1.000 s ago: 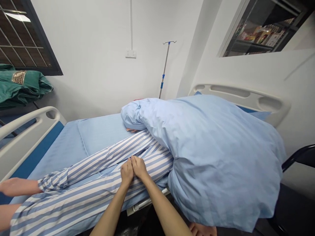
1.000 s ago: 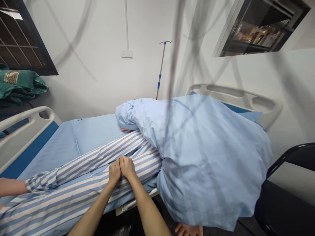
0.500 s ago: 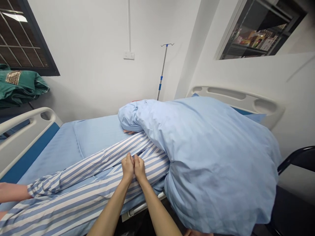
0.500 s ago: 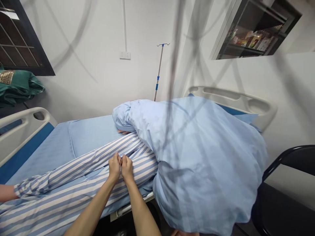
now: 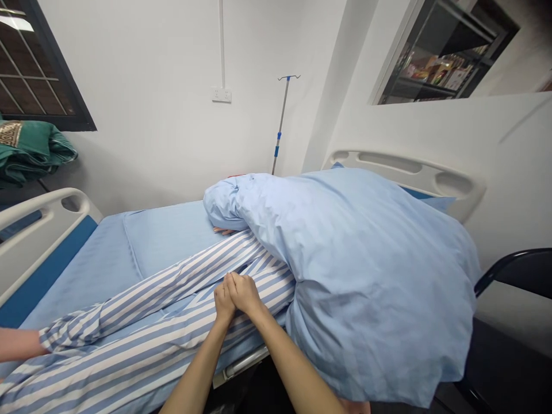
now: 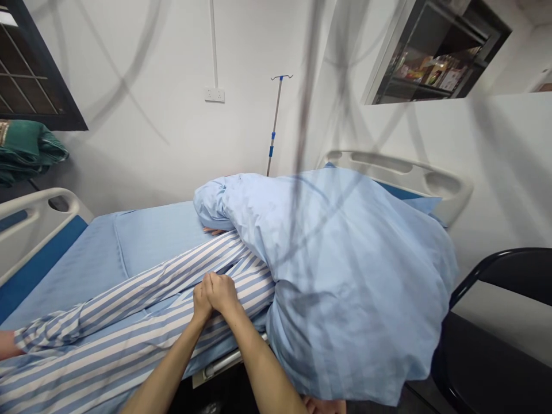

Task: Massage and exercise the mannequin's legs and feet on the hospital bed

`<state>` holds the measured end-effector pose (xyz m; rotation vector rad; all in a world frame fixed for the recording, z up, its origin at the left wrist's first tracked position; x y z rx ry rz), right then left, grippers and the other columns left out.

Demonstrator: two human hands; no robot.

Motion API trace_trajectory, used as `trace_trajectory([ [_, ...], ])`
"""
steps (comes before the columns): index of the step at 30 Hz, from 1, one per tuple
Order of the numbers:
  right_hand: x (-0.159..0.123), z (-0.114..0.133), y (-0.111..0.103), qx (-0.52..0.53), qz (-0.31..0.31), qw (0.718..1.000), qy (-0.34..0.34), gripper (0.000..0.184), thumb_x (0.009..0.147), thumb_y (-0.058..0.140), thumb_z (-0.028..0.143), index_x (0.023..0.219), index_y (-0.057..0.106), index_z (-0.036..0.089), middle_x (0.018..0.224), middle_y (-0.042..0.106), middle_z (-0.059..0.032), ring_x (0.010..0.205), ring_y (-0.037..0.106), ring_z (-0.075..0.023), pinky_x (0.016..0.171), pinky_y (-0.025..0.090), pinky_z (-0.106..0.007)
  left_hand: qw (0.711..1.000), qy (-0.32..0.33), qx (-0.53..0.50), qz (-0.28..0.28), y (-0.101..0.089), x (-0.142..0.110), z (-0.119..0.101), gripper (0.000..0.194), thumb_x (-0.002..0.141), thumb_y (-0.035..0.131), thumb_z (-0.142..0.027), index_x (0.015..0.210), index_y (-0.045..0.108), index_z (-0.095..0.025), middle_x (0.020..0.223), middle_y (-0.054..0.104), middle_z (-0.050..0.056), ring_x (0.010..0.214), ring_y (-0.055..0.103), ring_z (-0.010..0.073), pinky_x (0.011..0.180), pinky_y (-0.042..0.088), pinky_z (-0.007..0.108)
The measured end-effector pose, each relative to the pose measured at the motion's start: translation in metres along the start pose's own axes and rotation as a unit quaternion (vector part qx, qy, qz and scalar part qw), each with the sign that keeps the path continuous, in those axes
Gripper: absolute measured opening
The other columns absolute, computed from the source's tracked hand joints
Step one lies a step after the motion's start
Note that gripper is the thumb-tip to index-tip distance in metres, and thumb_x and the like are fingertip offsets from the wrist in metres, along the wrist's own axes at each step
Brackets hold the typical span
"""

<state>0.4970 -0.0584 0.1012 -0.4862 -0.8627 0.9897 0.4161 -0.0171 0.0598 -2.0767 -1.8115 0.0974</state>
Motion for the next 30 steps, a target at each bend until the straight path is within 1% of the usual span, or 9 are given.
trace_trajectory([
  [2, -0.001, -0.003, 0.0, 0.008, 0.001, 1.0, 0.0, 0.041, 0.094, 0.029, 0.033, 0.069, 0.058, 0.019, 0.062, 0.062, -0.0041, 0.055, 0.051, -0.0129, 0.056, 0.026, -0.024, 1.0, -0.006, 0.006, 0.005, 0.001, -0.002, -0.001, 0.046, 0.087, 0.028, -0.04, 0.051, 0.048, -0.02, 0.051, 0.056, 0.005, 0.052, 0.05, 0.016, 0.053, 0.033, 0.027],
  [5, -0.004, -0.015, 0.003, 0.061, -0.017, 0.998, 0.024, 0.045, 0.095, 0.024, 0.033, 0.067, 0.056, 0.018, 0.061, 0.061, -0.0037, 0.055, 0.05, -0.0123, 0.056, 0.027, -0.023, 1.0, -0.014, 0.018, 0.011, 0.004, -0.003, 0.0, 0.049, 0.087, 0.028, -0.045, 0.05, 0.048, -0.019, 0.051, 0.056, 0.004, 0.05, 0.047, 0.0148, 0.052, 0.031, 0.027],
  [9, -0.007, -0.026, 0.008, 0.121, -0.036, 0.991, 0.044, 0.045, 0.094, 0.026, 0.036, 0.064, 0.054, 0.018, 0.06, 0.059, -0.0031, 0.055, 0.049, -0.0121, 0.056, 0.03, -0.023, 0.999, -0.023, 0.019, 0.014, 0.008, -0.003, 0.0, 0.051, 0.086, 0.029, -0.047, 0.049, 0.048, -0.019, 0.05, 0.054, 0.004, 0.05, 0.045, 0.0142, 0.051, 0.03, 0.027],
  [12, -0.008, -0.032, 0.004, 0.176, -0.067, 0.98, 0.062, 0.045, 0.093, 0.026, 0.038, 0.061, 0.05, 0.019, 0.059, 0.057, -0.0025, 0.055, 0.047, -0.0122, 0.055, 0.031, -0.023, 0.999, -0.04, -0.026, 0.024, 0.014, -0.001, -0.006, 0.048, 0.084, 0.032, -0.048, 0.048, 0.045, -0.019, 0.049, 0.051, 0.002, 0.049, 0.042, 0.013, 0.05, 0.029, 0.026],
  [18, -0.008, -0.047, -0.003, 0.253, -0.13, 0.952, 0.11, 0.044, 0.091, 0.027, 0.043, 0.056, 0.041, 0.02, 0.052, 0.048, 0.0009, 0.05, 0.042, -0.0118, 0.051, 0.031, -0.023, 0.983, -0.065, -0.169, 0.012, 0.028, 0.005, -0.019, 0.047, 0.084, 0.032, -0.047, 0.045, 0.028, -0.022, 0.04, 0.032, -0.005, 0.043, 0.032, 0.0092, 0.048, 0.031, 0.024],
  [20, -0.007, -0.049, -0.003, 0.255, -0.135, 0.951, 0.115, 0.043, 0.091, 0.028, 0.043, 0.056, 0.041, 0.02, 0.052, 0.048, 0.001, 0.05, 0.042, -0.0119, 0.052, 0.031, -0.024, 0.983, -0.075, -0.17, 0.005, 0.029, 0.005, -0.015, 0.046, 0.084, 0.032, -0.046, 0.045, 0.028, -0.022, 0.041, 0.032, -0.005, 0.043, 0.032, 0.0091, 0.049, 0.032, 0.024],
  [22, -0.008, -0.048, -0.002, 0.247, -0.134, 0.953, 0.11, 0.043, 0.091, 0.028, 0.042, 0.057, 0.041, 0.02, 0.053, 0.049, 0.0007, 0.051, 0.043, -0.0119, 0.052, 0.032, -0.024, 0.988, -0.075, -0.137, 0.001, 0.029, 0.004, -0.01, 0.046, 0.084, 0.032, -0.046, 0.045, 0.029, -0.022, 0.041, 0.033, -0.004, 0.043, 0.033, 0.0095, 0.049, 0.03, 0.024],
  [26, -0.009, -0.046, -0.001, 0.213, -0.121, 0.964, 0.103, 0.044, 0.092, 0.026, 0.041, 0.059, 0.044, 0.02, 0.055, 0.053, -0.0011, 0.052, 0.045, -0.0124, 0.053, 0.031, -0.024, 0.996, -0.041, -0.076, 0.008, 0.026, 0.0, -0.006, 0.046, 0.085, 0.031, -0.047, 0.047, 0.035, -0.021, 0.044, 0.042, -0.002, 0.045, 0.037, 0.0112, 0.049, 0.029, 0.026],
  [30, -0.006, -0.031, -0.01, 0.092, -0.07, 0.99, 0.075, 0.042, 0.094, 0.026, 0.035, 0.065, 0.052, 0.019, 0.061, 0.059, -0.0041, 0.055, 0.049, -0.0133, 0.055, 0.028, -0.025, 0.996, -0.017, -0.083, 0.028, 0.029, 0.0, -0.006, 0.045, 0.086, 0.029, -0.046, 0.05, 0.041, -0.021, 0.048, 0.05, 0.002, 0.048, 0.044, 0.0129, 0.051, 0.034, 0.026],
])
Point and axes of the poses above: each hand's wrist, its own x-axis towards the middle knuckle, its own y-axis out of the palm, z = x × y, the point moved 8 cm from there along x, towards the middle knuckle
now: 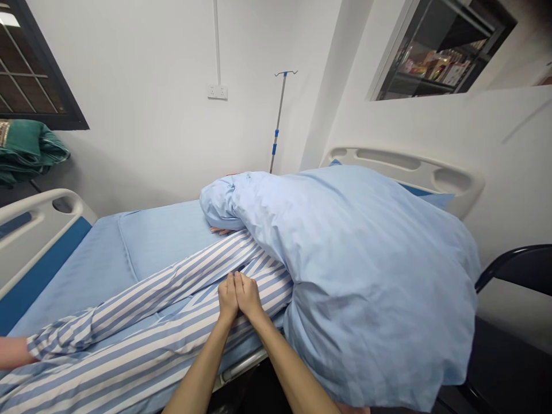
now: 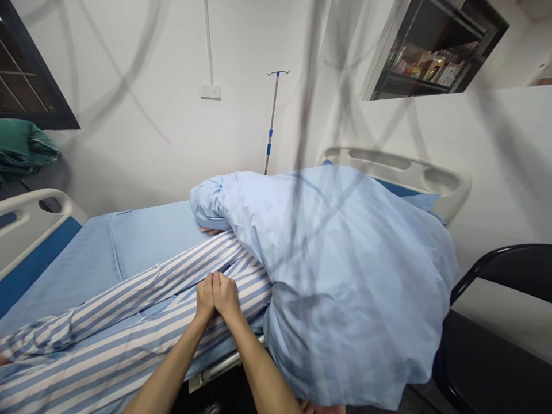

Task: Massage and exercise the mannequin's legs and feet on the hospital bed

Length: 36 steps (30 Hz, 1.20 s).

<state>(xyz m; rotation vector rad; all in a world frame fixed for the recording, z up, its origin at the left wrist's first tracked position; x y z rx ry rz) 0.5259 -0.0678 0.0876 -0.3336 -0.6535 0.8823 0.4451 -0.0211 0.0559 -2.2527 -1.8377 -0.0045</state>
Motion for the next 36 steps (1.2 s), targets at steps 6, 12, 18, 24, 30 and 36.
trace_trajectory([
  [6, 0.01, 0.022, -0.013, -0.12, 0.07, 0.988, -0.061, 0.037, 0.092, 0.033, 0.032, 0.068, 0.057, 0.019, 0.06, 0.061, -0.004, 0.055, 0.051, -0.0136, 0.057, 0.024, -0.026, 0.999, 0.016, 0.048, -0.01, 0.002, -0.001, 0.0, 0.046, 0.086, 0.029, -0.047, 0.05, 0.043, -0.021, 0.049, 0.053, 0.003, 0.05, 0.045, 0.0134, 0.05, 0.031, 0.026],
  [12, 0.006, -0.007, -0.004, -0.055, 0.057, 0.996, -0.045, 0.042, 0.094, 0.026, 0.032, 0.068, 0.055, 0.019, 0.062, 0.061, -0.004, 0.058, 0.051, -0.0133, 0.058, 0.028, -0.024, 0.998, -0.007, 0.055, -0.009, 0.005, -0.005, -0.003, 0.051, 0.085, 0.028, -0.05, 0.047, 0.043, -0.021, 0.046, 0.052, 0.003, 0.047, 0.044, 0.0139, 0.05, 0.03, 0.027],
  [18, 0.007, -0.02, -0.01, 0.079, 0.016, 0.997, -0.018, 0.043, 0.093, 0.025, 0.038, 0.061, 0.048, 0.019, 0.058, 0.054, -0.0017, 0.055, 0.047, -0.0123, 0.055, 0.031, -0.023, 0.999, -0.021, 0.031, 0.011, 0.016, -0.001, -0.012, 0.047, 0.084, 0.032, -0.048, 0.047, 0.042, -0.02, 0.046, 0.049, 0.001, 0.048, 0.041, 0.0126, 0.05, 0.029, 0.026],
  [24, 0.012, -0.036, -0.019, 0.2, -0.04, 0.978, 0.034, 0.044, 0.091, 0.029, 0.045, 0.056, 0.038, 0.02, 0.052, 0.044, 0.0019, 0.051, 0.04, -0.0112, 0.052, 0.032, -0.023, 0.995, -0.044, -0.075, -0.052, 0.028, 0.003, -0.023, 0.05, 0.087, 0.028, -0.047, 0.044, 0.027, -0.022, 0.039, 0.032, -0.004, 0.042, 0.035, 0.0098, 0.051, 0.033, 0.025],
  [30, 0.013, -0.04, -0.02, 0.208, -0.05, 0.975, 0.054, 0.043, 0.09, 0.03, 0.046, 0.055, 0.035, 0.021, 0.049, 0.04, 0.0032, 0.048, 0.036, -0.0108, 0.05, 0.031, -0.023, 0.998, -0.008, 0.045, -0.043, 0.031, -0.004, -0.019, 0.051, 0.088, 0.025, -0.046, 0.044, 0.038, -0.021, 0.044, 0.049, 0.002, 0.045, 0.044, 0.0124, 0.052, 0.032, 0.026],
  [36, 0.021, -0.015, -0.031, 0.011, 0.018, 0.999, -0.038, 0.041, 0.092, 0.028, 0.036, 0.062, 0.049, 0.019, 0.057, 0.054, -0.0014, 0.053, 0.046, -0.0122, 0.054, 0.028, -0.023, 0.998, -0.002, 0.068, 0.006, 0.037, -0.003, -0.014, 0.055, 0.09, 0.021, -0.044, 0.061, 0.059, -0.017, 0.062, 0.065, 0.009, 0.058, 0.058, 0.0163, 0.056, 0.038, 0.026],
])
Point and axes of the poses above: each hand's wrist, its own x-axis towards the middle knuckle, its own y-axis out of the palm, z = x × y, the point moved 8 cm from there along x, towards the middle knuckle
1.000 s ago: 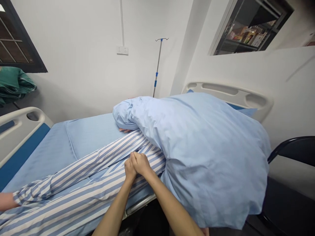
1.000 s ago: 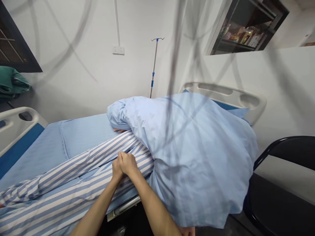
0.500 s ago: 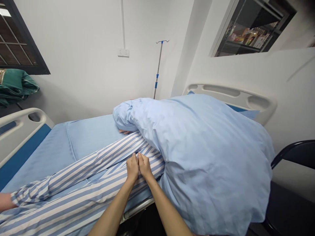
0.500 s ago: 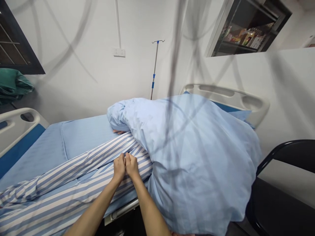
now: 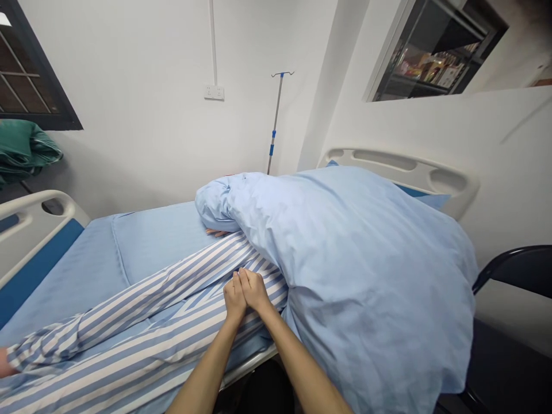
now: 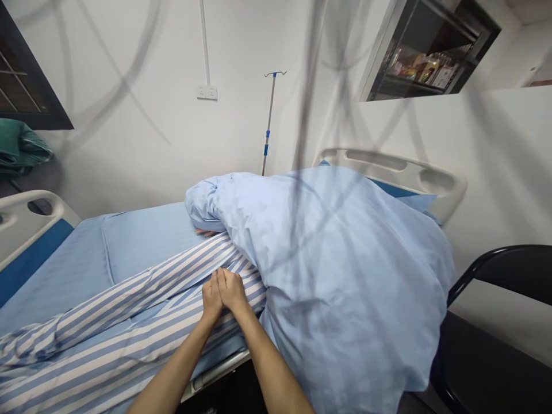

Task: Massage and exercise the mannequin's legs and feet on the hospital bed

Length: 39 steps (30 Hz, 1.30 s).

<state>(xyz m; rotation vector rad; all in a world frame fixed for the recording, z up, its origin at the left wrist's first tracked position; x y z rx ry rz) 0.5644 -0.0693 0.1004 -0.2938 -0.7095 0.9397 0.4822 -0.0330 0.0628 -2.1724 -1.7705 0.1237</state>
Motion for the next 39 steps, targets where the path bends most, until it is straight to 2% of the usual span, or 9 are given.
trace_trajectory([
  [4, 0.002, 0.006, -0.005, -0.102, 0.043, 0.993, -0.049, 0.038, 0.092, 0.031, 0.033, 0.068, 0.056, 0.019, 0.06, 0.059, -0.003, 0.054, 0.049, -0.0125, 0.056, 0.027, -0.024, 0.999, 0.025, 0.023, 0.006, 0.003, 0.001, -0.004, 0.053, 0.09, 0.021, -0.039, 0.062, 0.06, -0.017, 0.059, 0.064, 0.009, 0.058, 0.058, 0.0159, 0.057, 0.038, 0.026],
  [11, -0.004, -0.018, -0.004, 0.012, 0.0, 1.0, -0.007, 0.042, 0.093, 0.027, 0.035, 0.065, 0.053, 0.017, 0.057, 0.056, -0.002, 0.052, 0.045, -0.0116, 0.053, 0.029, -0.024, 0.999, 0.016, 0.04, 0.0, 0.006, -0.003, -0.004, 0.053, 0.088, 0.025, -0.046, 0.051, 0.052, -0.019, 0.054, 0.059, 0.006, 0.053, 0.051, 0.0146, 0.053, 0.03, 0.027],
  [15, -0.003, -0.024, -0.009, 0.088, -0.03, 0.996, 0.004, 0.042, 0.092, 0.029, 0.038, 0.06, 0.047, 0.018, 0.055, 0.051, -0.0005, 0.052, 0.043, -0.0114, 0.052, 0.029, -0.024, 1.0, -0.003, -0.027, 0.004, 0.012, 0.004, -0.015, 0.049, 0.087, 0.029, -0.046, 0.047, 0.043, -0.02, 0.048, 0.05, 0.001, 0.048, 0.043, 0.0121, 0.052, 0.029, 0.026],
  [20, -0.001, -0.032, -0.017, 0.156, -0.065, 0.985, 0.028, 0.042, 0.092, 0.029, 0.04, 0.058, 0.04, 0.019, 0.053, 0.047, 0.0012, 0.052, 0.042, -0.0114, 0.053, 0.031, -0.024, 0.987, -0.026, -0.155, -0.031, 0.021, 0.01, -0.023, 0.048, 0.087, 0.029, -0.044, 0.045, 0.028, -0.022, 0.041, 0.034, -0.004, 0.043, 0.034, 0.0093, 0.051, 0.031, 0.024],
  [23, -0.001, -0.036, -0.019, 0.162, -0.077, 0.983, 0.039, 0.042, 0.092, 0.03, 0.041, 0.057, 0.039, 0.02, 0.052, 0.046, 0.0016, 0.051, 0.04, -0.0112, 0.052, 0.031, -0.024, 0.992, -0.038, -0.119, -0.034, 0.027, 0.008, -0.014, 0.05, 0.087, 0.029, -0.046, 0.044, 0.031, -0.022, 0.04, 0.037, -0.003, 0.043, 0.036, 0.0098, 0.051, 0.031, 0.025],
  [26, -0.002, -0.036, -0.018, 0.151, -0.079, 0.984, 0.043, 0.042, 0.092, 0.03, 0.042, 0.056, 0.038, 0.02, 0.052, 0.046, 0.0014, 0.051, 0.04, -0.011, 0.051, 0.03, -0.024, 0.998, -0.015, -0.053, -0.019, 0.03, 0.005, -0.008, 0.052, 0.087, 0.028, -0.048, 0.046, 0.042, -0.02, 0.046, 0.049, 0.001, 0.047, 0.043, 0.0117, 0.051, 0.031, 0.025],
  [29, 0.0, -0.03, -0.021, 0.107, -0.071, 0.991, 0.031, 0.043, 0.092, 0.028, 0.04, 0.057, 0.041, 0.019, 0.053, 0.049, -0.0001, 0.051, 0.043, -0.0115, 0.052, 0.03, -0.024, 0.999, -0.013, -0.045, -0.008, 0.031, 0.004, -0.003, 0.055, 0.088, 0.025, -0.049, 0.049, 0.049, -0.019, 0.052, 0.057, 0.005, 0.051, 0.05, 0.014, 0.052, 0.033, 0.026],
  [35, 0.005, -0.003, -0.031, -0.103, 0.003, 0.992, -0.068, 0.038, 0.091, 0.031, 0.032, 0.065, 0.053, 0.017, 0.056, 0.058, -0.0042, 0.051, 0.046, -0.0118, 0.054, 0.026, -0.025, 0.999, 0.036, -0.025, 0.019, 0.036, 0.006, -0.01, 0.053, 0.089, 0.024, -0.045, 0.058, 0.056, -0.018, 0.056, 0.061, 0.007, 0.054, 0.053, 0.015, 0.054, 0.035, 0.027],
  [39, 0.007, -0.018, -0.032, -0.064, -0.025, 0.997, -0.038, 0.043, 0.093, 0.026, 0.033, 0.062, 0.052, 0.017, 0.056, 0.058, -0.0047, 0.051, 0.046, -0.0117, 0.053, 0.027, -0.025, 0.999, 0.037, -0.016, 0.019, 0.037, 0.004, -0.011, 0.053, 0.089, 0.024, -0.046, 0.056, 0.055, -0.017, 0.056, 0.061, 0.007, 0.054, 0.052, 0.0147, 0.055, 0.034, 0.027],
])
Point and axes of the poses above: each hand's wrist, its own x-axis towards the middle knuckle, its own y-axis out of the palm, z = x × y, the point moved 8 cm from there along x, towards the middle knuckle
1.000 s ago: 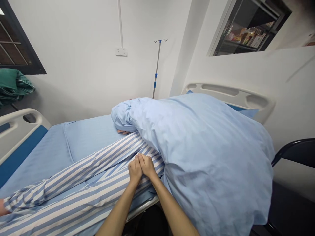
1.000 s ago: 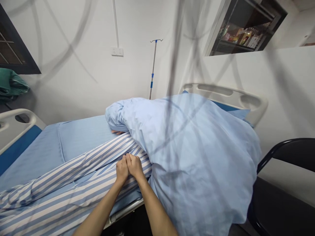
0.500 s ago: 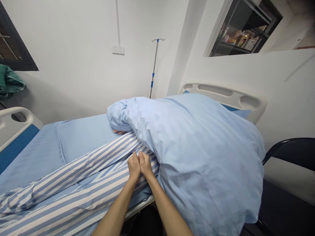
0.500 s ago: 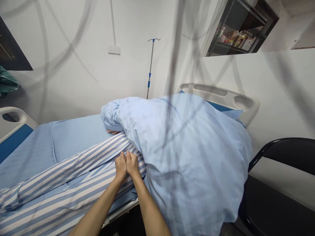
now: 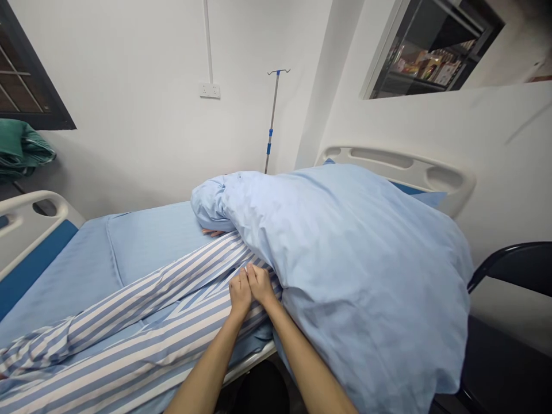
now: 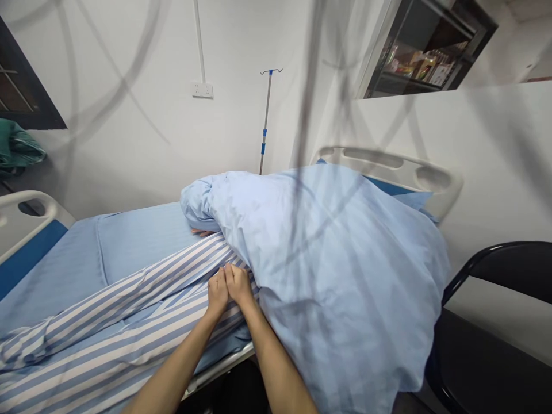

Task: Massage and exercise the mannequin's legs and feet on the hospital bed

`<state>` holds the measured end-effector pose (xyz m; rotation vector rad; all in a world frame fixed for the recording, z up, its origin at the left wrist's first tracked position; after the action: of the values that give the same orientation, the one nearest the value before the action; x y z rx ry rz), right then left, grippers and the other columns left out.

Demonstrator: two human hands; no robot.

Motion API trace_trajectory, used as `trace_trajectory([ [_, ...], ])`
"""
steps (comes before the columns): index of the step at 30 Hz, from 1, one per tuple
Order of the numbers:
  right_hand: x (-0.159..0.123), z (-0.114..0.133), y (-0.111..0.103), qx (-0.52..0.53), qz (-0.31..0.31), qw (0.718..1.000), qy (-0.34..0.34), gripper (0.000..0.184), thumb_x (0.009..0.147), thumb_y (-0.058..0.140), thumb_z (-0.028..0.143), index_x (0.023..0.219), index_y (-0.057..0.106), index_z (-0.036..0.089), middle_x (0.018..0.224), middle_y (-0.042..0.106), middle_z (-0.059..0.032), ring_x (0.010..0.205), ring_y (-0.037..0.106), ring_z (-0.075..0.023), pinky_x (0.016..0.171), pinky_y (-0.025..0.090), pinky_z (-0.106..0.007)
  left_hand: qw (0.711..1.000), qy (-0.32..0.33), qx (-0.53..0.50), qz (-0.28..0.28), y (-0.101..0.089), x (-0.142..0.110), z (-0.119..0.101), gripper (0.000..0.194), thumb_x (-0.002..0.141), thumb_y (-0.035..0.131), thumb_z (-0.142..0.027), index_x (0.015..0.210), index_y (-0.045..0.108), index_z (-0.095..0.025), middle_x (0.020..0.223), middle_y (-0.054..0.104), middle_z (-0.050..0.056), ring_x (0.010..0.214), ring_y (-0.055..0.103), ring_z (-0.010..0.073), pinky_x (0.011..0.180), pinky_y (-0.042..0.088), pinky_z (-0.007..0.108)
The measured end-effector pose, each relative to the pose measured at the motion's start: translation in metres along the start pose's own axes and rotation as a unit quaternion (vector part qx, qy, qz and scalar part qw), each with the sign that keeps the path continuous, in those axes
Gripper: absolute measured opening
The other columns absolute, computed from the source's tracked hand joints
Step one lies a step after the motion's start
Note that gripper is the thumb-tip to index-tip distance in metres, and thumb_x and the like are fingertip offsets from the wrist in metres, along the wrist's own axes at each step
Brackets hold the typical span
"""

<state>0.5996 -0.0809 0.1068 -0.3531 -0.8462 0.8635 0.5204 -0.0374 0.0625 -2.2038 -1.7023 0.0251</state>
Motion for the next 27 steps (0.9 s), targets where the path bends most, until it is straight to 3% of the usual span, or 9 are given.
trace_trajectory([
  [5, -0.004, -0.023, 0.008, 0.111, -0.03, 0.992, 0.059, 0.044, 0.092, 0.028, 0.04, 0.059, 0.047, 0.018, 0.057, 0.056, -0.0039, 0.052, 0.045, -0.0124, 0.052, 0.031, -0.025, 1.0, -0.026, -0.014, 0.005, 0.004, 0.003, -0.007, 0.05, 0.087, 0.027, -0.045, 0.053, 0.051, -0.018, 0.053, 0.057, 0.005, 0.053, 0.05, 0.0141, 0.055, 0.033, 0.026],
  [12, -0.003, -0.035, -0.001, 0.218, -0.063, 0.966, 0.121, 0.042, 0.087, 0.031, 0.049, 0.059, 0.043, 0.02, 0.055, 0.053, -0.0015, 0.055, 0.045, -0.0141, 0.053, 0.038, -0.025, 0.996, -0.031, -0.085, -0.01, 0.012, 0.011, -0.025, 0.049, 0.086, 0.027, -0.045, 0.043, 0.029, -0.022, 0.04, 0.039, -0.002, 0.043, 0.035, 0.0098, 0.049, 0.029, 0.025],
  [19, -0.004, -0.032, -0.005, 0.19, -0.063, 0.972, 0.121, 0.042, 0.086, 0.03, 0.051, 0.061, 0.044, 0.02, 0.058, 0.054, -0.0036, 0.057, 0.048, -0.0155, 0.057, 0.04, -0.026, 1.0, -0.02, 0.014, -0.004, 0.016, -0.002, -0.013, 0.051, 0.089, 0.026, -0.042, 0.047, 0.044, -0.02, 0.05, 0.055, 0.005, 0.049, 0.048, 0.0135, 0.052, 0.028, 0.027],
  [27, 0.002, -0.009, -0.016, 0.024, -0.023, 0.999, 0.006, 0.047, 0.09, 0.027, 0.047, 0.061, 0.05, 0.019, 0.054, 0.056, -0.0051, 0.05, 0.047, -0.0137, 0.053, 0.035, -0.025, 1.0, -0.015, -0.003, 0.001, 0.015, 0.003, -0.01, 0.052, 0.09, 0.023, -0.042, 0.049, 0.047, -0.02, 0.053, 0.059, 0.007, 0.052, 0.05, 0.0153, 0.054, 0.033, 0.029],
])
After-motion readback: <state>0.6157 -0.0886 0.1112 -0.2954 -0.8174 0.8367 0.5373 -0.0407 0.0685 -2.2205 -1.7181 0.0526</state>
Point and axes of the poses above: each hand's wrist, its own x-axis towards the middle knuckle, its own y-axis out of the palm, z = x × y, the point moved 8 cm from there along x, towards the middle knuckle
